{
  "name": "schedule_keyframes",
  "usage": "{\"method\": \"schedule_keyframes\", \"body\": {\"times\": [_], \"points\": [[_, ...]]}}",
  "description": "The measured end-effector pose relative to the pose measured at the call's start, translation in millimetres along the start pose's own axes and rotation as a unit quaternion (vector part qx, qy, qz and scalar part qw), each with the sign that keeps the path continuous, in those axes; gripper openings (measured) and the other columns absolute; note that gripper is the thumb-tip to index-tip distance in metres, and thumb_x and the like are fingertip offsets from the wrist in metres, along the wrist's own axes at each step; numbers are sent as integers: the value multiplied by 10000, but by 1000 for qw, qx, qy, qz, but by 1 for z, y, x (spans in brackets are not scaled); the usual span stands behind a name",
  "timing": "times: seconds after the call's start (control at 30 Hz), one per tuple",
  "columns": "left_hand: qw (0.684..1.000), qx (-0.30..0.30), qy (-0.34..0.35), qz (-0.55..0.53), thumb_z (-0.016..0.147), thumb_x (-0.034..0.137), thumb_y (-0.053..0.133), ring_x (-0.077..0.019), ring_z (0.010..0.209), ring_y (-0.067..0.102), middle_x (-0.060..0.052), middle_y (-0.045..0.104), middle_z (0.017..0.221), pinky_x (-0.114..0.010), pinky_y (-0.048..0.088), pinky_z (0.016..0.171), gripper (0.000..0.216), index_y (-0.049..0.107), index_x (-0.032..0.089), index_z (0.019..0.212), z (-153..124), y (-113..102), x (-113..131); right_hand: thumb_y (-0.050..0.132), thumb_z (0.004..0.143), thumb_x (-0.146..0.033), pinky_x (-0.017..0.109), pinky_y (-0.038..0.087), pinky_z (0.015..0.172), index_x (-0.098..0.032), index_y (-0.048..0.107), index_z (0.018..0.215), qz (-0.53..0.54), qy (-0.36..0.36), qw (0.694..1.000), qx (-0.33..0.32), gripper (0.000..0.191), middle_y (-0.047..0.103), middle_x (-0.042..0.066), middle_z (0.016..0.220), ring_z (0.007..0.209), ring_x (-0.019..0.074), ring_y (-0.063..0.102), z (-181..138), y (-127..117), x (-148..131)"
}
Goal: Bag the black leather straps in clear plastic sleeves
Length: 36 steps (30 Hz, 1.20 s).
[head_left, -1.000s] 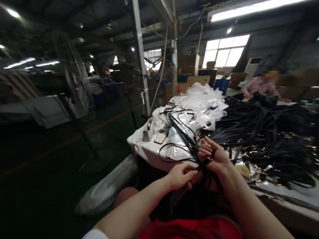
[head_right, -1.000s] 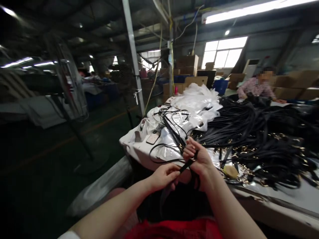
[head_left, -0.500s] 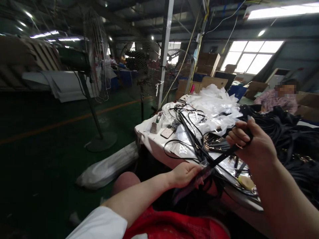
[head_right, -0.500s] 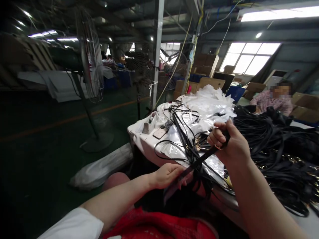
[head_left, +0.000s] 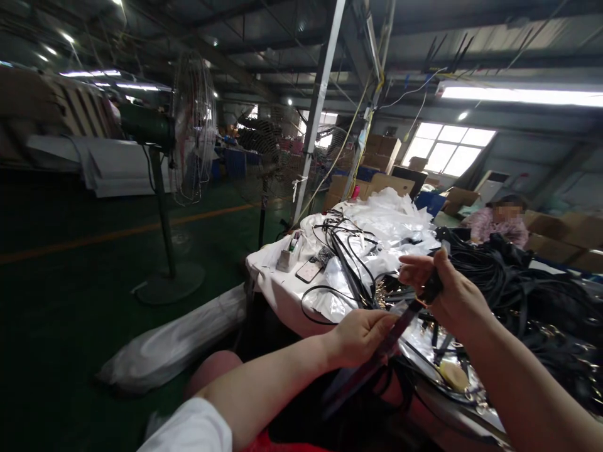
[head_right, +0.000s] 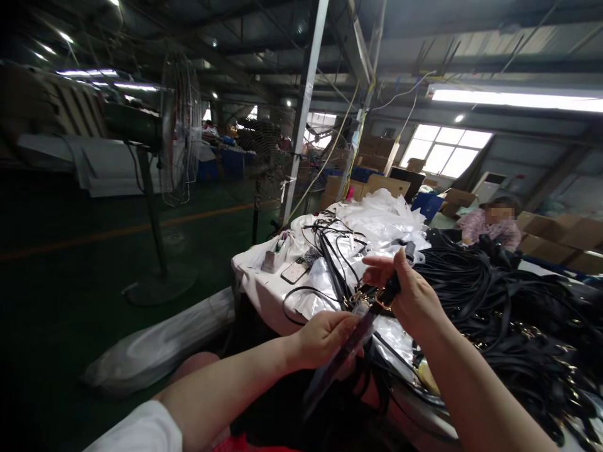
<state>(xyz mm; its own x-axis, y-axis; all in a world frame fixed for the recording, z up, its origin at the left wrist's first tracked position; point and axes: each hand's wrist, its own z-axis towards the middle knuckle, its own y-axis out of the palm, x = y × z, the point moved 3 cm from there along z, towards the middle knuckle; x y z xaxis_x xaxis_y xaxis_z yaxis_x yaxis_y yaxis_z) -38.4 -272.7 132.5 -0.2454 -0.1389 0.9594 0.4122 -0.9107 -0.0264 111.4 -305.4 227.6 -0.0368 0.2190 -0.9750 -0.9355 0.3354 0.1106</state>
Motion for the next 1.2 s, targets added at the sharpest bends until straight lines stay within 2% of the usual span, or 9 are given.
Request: {"method": "schedule_keyframes", "body": {"times": [0.2,0.37,0.47,0.57,0.73,0.87,0.93,1.03,1.2], "points": [[998,35,26,47,896,749,301,-106,536,521,-33,594,645,-207,384,496,710,625,123,812,4,1,14,490,888,-696,291,502,676,-226,773,1021,-63,-2,997,33,565,723,75,813,785,209,652,5,-10,5],[999,39,5,4,882,756,338,-99,498,530,-26,593,613,-200,382,466,706,624,121,771,8,4,7,508,878,-700,276,478,622,-220,761,1062,-83,7,995,51,572,711,71,803,761,199,642,2,-11,15],[994,46,-25,-95,844,780,401,-113,463,554,-15,606,595,-205,395,445,702,632,119,906,14,-2,-7,488,890,-694,263,468,567,-201,774,1019,-56,17,998,36,584,696,74,758,713,191,626,-3,-8,10],[986,67,-40,-149,782,815,461,-102,385,505,26,577,534,-205,384,414,766,607,115,1058,21,-15,-20,507,895,-655,285,518,624,-193,793,956,-23,5,1000,10,547,699,84,737,713,198,637,-7,-8,-5],[989,122,-33,-74,768,827,462,-52,334,357,72,466,458,-181,266,373,770,645,107,973,23,-34,-25,589,857,-618,319,547,585,-187,797,965,-47,7,999,12,491,707,95,711,643,215,647,-14,-18,-30],[992,117,-28,-43,783,822,444,-66,352,373,74,408,428,-190,263,380,760,664,114,948,19,-29,-21,610,841,-629,300,514,510,-187,794,975,-79,1,996,29,497,682,79,642,547,187,604,-19,-19,-36],[994,93,-24,-53,815,790,445,-61,359,364,72,412,430,-190,253,390,714,664,121,939,17,-22,-18,578,856,-647,316,520,556,-211,790,988,-103,-36,993,39,502,701,79,686,607,203,624,-19,-16,-34],[995,60,5,-84,850,756,436,-54,367,356,76,412,436,-190,279,420,684,663,118,945,16,-13,-12,513,876,-682,379,529,711,-254,764,1062,-153,-80,983,56,530,749,81,835,764,244,658,-18,-10,-28],[991,64,26,-118,845,760,443,-70,384,417,66,445,432,-202,354,471,721,662,96,1021,18,-10,-7,436,892,-706,439,482,834,-279,705,1178,-223,-75,970,59,580,759,73,958,919,293,664,-16,-6,-19]]}}
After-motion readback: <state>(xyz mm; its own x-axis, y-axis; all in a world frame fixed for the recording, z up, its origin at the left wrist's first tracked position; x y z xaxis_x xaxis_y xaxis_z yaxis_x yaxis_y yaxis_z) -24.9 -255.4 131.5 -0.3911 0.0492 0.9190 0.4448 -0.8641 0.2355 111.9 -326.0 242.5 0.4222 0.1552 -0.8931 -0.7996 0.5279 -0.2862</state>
